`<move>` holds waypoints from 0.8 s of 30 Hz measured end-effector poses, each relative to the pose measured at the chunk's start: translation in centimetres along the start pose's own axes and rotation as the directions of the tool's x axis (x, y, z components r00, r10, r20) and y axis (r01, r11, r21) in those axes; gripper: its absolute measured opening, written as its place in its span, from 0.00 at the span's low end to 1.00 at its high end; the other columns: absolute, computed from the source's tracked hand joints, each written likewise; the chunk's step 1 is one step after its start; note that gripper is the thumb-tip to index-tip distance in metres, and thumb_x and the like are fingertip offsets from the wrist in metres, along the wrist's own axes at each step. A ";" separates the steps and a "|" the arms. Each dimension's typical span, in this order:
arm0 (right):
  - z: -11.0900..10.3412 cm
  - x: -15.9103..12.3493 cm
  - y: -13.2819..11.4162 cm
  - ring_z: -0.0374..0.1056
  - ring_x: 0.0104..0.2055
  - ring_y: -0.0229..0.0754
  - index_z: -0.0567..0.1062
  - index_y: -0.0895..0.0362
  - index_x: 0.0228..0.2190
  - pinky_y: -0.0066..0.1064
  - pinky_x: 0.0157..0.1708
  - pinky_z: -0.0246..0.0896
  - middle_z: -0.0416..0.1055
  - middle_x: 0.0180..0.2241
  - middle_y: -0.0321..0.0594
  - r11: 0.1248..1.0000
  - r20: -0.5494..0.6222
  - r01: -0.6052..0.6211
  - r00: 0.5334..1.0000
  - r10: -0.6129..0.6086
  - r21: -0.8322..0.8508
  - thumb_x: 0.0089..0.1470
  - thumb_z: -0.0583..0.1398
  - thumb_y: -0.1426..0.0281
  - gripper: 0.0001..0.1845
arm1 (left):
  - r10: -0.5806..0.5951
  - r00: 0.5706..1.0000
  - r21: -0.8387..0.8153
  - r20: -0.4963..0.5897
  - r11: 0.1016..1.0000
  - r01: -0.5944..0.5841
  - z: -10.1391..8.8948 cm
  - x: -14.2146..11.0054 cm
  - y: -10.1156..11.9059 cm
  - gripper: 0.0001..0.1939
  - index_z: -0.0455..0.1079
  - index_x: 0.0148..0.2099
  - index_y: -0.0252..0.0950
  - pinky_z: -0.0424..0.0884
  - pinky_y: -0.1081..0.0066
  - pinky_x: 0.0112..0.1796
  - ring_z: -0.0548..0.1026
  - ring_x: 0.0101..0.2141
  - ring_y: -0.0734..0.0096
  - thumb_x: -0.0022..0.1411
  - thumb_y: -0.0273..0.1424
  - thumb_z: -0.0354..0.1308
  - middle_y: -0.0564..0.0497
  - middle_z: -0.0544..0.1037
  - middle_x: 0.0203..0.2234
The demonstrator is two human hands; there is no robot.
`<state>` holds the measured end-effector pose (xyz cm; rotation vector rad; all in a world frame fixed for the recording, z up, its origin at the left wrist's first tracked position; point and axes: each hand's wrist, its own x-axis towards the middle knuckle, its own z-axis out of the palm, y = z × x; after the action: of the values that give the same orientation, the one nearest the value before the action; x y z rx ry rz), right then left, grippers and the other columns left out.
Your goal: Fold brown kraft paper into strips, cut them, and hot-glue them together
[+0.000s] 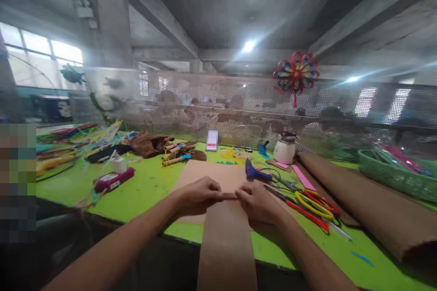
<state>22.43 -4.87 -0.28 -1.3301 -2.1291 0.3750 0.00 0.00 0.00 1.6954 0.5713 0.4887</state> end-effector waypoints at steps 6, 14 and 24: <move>-0.4 -0.1 0.0 0.56 0.24 0.34 0.70 0.59 0.22 0.24 0.24 0.48 0.64 0.21 0.33 0.990 0.076 -0.009 0.997 -0.002 0.141 0.55 0.54 0.61 0.18 | 0.021 0.999 0.244 0.030 0.969 -0.027 -1.1 1.2 0.4 0.23 0.68 0.26 0.30 0.49 0.74 0.23 0.55 0.21 0.79 0.48 0.48 0.62 0.57 0.61 0.17; 0.8 0.2 0.8 0.48 0.20 0.31 0.70 0.61 0.21 0.24 0.19 0.41 0.56 0.17 0.30 0.893 0.069 -0.130 0.991 0.111 0.431 0.50 0.60 0.58 0.18 | 0.052 0.993 0.181 0.107 0.981 -0.071 -1.5 1.6 -0.6 0.22 0.67 0.27 0.31 0.49 0.74 0.23 0.56 0.20 0.79 0.50 0.48 0.61 0.58 0.61 0.17; -0.3 0.5 1.4 0.61 0.21 0.34 0.73 0.59 0.30 0.26 0.22 0.57 0.68 0.21 0.34 0.696 -0.050 -0.079 0.985 0.163 0.714 0.54 0.57 0.54 0.20 | 0.055 0.997 0.020 0.051 0.998 -0.056 -1.1 0.6 0.9 0.23 0.63 0.25 0.32 0.47 0.74 0.22 0.53 0.19 0.81 0.51 0.49 0.61 0.59 0.58 0.16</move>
<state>23.47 -3.82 -0.59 -0.9818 -1.5308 1.0398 -0.11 1.04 1.07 1.7429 0.4951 0.4797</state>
